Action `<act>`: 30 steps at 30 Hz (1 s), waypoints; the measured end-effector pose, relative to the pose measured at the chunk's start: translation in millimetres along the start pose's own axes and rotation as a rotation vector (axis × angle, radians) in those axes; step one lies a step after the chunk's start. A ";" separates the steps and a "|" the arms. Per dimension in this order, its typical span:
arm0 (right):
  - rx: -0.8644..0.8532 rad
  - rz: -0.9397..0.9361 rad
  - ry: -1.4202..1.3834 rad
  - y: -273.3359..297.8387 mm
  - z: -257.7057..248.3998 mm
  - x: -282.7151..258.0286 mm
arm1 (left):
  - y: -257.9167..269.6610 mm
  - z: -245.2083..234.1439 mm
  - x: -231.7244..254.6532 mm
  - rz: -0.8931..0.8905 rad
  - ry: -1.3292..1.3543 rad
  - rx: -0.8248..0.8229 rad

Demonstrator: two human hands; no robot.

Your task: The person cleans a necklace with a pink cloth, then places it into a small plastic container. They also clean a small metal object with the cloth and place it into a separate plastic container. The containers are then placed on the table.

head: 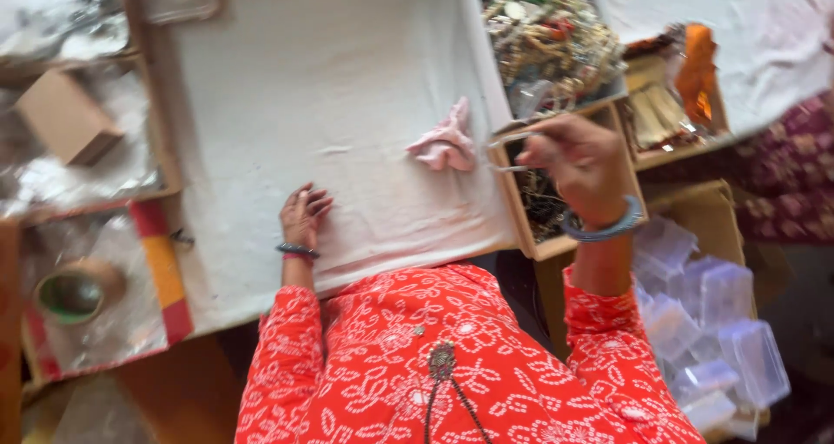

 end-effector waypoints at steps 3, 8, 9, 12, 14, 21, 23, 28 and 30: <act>-0.110 -0.007 -0.087 -48.3 58.2 26.3 | 2.9 11.4 4.9 0.009 -0.014 0.056; -0.092 0.196 -0.066 -121.1 114.4 139.2 | 2.8 -0.4 -7.9 0.029 -0.041 0.128; -0.026 0.252 0.175 -130.5 118.9 160.3 | 2.0 -4.6 -12.5 0.033 -0.074 0.160; 0.006 0.219 0.548 -113.3 110.1 271.5 | 22.1 2.4 11.9 0.030 -0.455 0.356; 0.015 0.264 0.772 -103.9 120.9 249.9 | 30.3 6.5 27.5 0.114 -0.772 0.412; 0.069 0.368 0.910 -67.6 136.5 295.3 | 16.7 75.3 55.2 0.112 -1.701 0.167; 0.133 0.269 0.903 -65.5 138.2 319.5 | 13.5 76.1 49.1 0.049 -1.740 0.154; 0.158 0.108 0.525 -83.0 202.3 246.6 | 19.3 70.6 8.4 -0.060 -1.749 -0.069; -0.090 -0.438 0.882 -85.8 263.2 222.1 | 31.6 74.4 1.6 0.024 -1.768 -0.156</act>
Point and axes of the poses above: each hand's wrist, its own y-axis away from the middle knuckle, its own z-axis out of the palm, x = y × z, the point moved 4 cm from there along -y, towards the middle knuckle, and after that the axes turned 14 degrees about -x, right-handed, at the moved point
